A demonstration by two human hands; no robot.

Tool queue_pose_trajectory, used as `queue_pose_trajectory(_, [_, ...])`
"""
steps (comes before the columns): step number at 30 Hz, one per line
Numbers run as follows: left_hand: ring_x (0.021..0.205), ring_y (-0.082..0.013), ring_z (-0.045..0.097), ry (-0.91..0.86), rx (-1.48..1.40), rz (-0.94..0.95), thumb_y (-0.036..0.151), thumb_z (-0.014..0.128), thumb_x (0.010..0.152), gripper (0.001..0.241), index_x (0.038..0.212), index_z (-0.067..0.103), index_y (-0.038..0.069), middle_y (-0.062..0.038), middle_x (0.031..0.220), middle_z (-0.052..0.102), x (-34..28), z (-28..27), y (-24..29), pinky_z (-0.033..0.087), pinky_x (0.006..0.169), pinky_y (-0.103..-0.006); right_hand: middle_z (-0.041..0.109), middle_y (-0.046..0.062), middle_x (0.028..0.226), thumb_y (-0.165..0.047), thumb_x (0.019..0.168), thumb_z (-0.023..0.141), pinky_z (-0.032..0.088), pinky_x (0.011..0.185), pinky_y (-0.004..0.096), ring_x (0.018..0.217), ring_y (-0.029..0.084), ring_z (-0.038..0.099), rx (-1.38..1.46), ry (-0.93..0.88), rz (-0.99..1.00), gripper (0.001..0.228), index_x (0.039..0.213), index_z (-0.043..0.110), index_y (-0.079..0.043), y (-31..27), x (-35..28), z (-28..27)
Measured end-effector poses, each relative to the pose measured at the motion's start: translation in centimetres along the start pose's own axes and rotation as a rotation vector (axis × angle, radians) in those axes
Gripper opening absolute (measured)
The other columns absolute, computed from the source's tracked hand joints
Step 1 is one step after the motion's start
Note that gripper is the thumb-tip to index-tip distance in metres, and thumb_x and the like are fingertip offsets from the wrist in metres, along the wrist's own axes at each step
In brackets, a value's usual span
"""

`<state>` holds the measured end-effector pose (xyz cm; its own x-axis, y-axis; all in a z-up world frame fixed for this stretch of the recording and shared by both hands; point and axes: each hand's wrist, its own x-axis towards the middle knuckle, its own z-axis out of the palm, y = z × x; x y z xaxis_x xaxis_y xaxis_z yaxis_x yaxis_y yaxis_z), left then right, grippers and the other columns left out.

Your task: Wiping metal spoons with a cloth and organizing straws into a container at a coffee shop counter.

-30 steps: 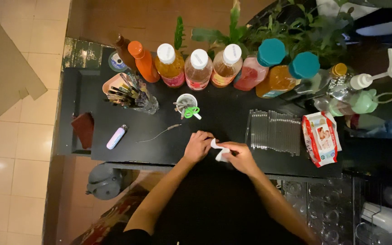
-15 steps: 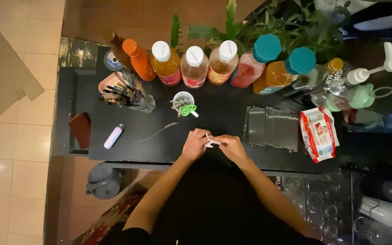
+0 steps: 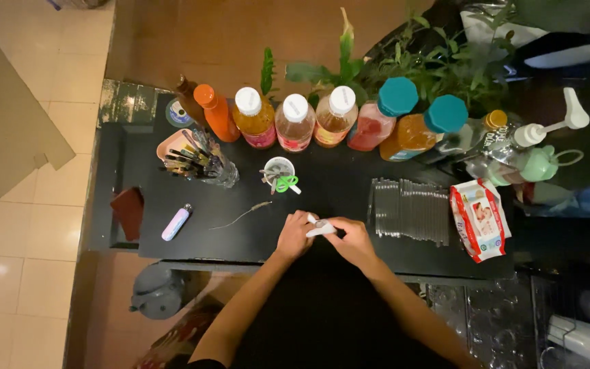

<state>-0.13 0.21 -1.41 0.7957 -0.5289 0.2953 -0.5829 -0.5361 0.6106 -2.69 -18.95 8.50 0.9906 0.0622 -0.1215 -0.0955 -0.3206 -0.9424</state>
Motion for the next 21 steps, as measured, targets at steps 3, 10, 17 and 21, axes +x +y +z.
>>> queue_pose_trajectory(3, [0.104, -0.0275, 0.059, 0.017, -0.005, 0.005, 0.014, 0.074, 0.082, 0.019, 0.101, 0.071, 0.014, -0.002, 0.11, 0.067, 0.1, 0.4, -0.4, 0.044, 0.083, -0.0418, 0.08, 0.01, 0.103, -0.008, 0.09, 0.07, 0.058, 0.077, 0.028, 0.089, 0.015, 0.076, -0.074, 0.013, -0.13, 0.021, 0.11, 0.077, -0.004, 5.2, 0.6, 0.9])
queue_pose_trajectory(10, [0.104, -0.031, 0.058, 0.031, 0.038, 0.048, 0.016, 0.074, 0.079, 0.024, 0.102, 0.072, 0.015, -0.006, 0.109, 0.065, -0.1, 0.5, -0.3, 0.044, 0.082, -0.0438, 0.081, 0.01, 0.105, -0.009, 0.092, 0.07, 0.057, 0.085, 0.029, 0.096, 0.015, 0.076, -0.073, 0.011, -0.121, 0.02, 0.11, 0.077, -0.004, 5.5, -0.3, 0.6])
queue_pose_trajectory(17, [0.103, -0.0292, 0.06, 0.04, 0.02, 0.031, 0.015, 0.072, 0.083, 0.022, 0.105, 0.072, 0.014, -0.006, 0.111, 0.067, 0.7, -0.7, 0.7, 0.044, 0.082, -0.043, 0.079, 0.006, 0.094, -0.005, 0.084, 0.075, 0.057, 0.077, 0.028, 0.085, 0.013, 0.072, 0.137, 0.031, 0.097, 0.025, 0.109, 0.075, -0.002, 5.4, 0.3, 0.0])
queue_pose_trajectory(21, [0.098, -0.0267, 0.063, 0.042, -0.012, 0.044, 0.013, 0.07, 0.087, 0.02, 0.106, 0.073, 0.015, -0.003, 0.107, 0.07, 0.6, -0.6, 1.0, 0.044, 0.079, -0.0418, 0.071, 0.003, 0.092, -0.01, 0.096, 0.064, 0.055, 0.076, 0.025, 0.085, 0.01, 0.065, 0.343, 0.01, 0.069, 0.015, 0.108, 0.071, -0.002, 8.5, 0.4, 0.0])
